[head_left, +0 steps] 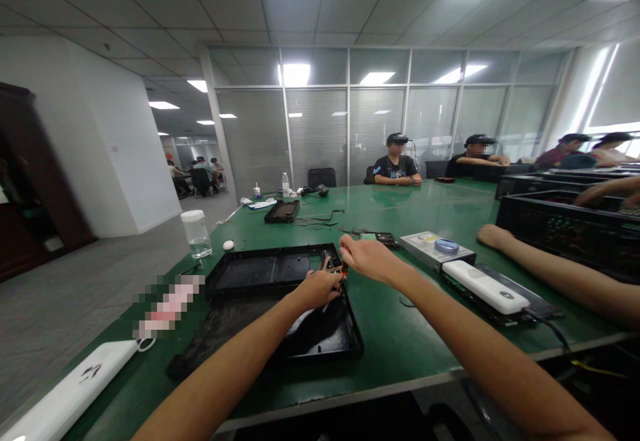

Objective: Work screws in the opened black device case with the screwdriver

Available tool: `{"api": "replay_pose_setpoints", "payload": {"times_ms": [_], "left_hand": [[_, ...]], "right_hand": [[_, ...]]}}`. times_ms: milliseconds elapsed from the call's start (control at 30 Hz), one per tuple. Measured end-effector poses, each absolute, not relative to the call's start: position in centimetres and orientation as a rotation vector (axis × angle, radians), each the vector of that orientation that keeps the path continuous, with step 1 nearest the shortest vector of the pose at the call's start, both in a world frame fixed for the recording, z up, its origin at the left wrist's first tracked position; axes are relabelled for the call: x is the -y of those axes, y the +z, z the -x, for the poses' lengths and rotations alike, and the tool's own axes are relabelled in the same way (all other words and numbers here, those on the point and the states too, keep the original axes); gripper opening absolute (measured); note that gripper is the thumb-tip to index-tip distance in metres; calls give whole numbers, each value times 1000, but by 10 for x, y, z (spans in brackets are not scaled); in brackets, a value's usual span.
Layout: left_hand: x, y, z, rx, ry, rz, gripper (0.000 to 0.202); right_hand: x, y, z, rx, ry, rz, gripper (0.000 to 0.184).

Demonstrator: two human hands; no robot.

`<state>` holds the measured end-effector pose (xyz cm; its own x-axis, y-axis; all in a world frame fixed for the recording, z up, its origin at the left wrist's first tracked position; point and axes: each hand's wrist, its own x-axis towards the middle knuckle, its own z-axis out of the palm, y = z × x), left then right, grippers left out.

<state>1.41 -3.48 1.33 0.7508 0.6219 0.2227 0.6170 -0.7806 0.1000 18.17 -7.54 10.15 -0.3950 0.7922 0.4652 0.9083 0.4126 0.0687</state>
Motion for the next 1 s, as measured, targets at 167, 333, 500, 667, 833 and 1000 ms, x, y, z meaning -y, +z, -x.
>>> {"api": "replay_pose_setpoints", "payload": {"times_ms": [167,333,500,667,833,1000], "left_hand": [[38,17,-12,-1037,370,-2926,35],[38,18,-12,-1020,393,-2909,36],[38,16,-12,-1002,407,-2914,33],[42,19,-12,-1042,387,-2930,39],[46,24,-12,-1009,369,-2960,40],[49,24,-12,-982,457,-3003,42]], "right_hand": [[68,107,-187,2297,-387,1581,52],[64,109,-192,2418,-284,1478,43],[61,107,-196,2432,-211,1403,39],[55,101,-207,2340,-249,1437,46],[32,65,-238,2096,146,1204,38],[1,8,-269,1360,768,1138,32]]}}
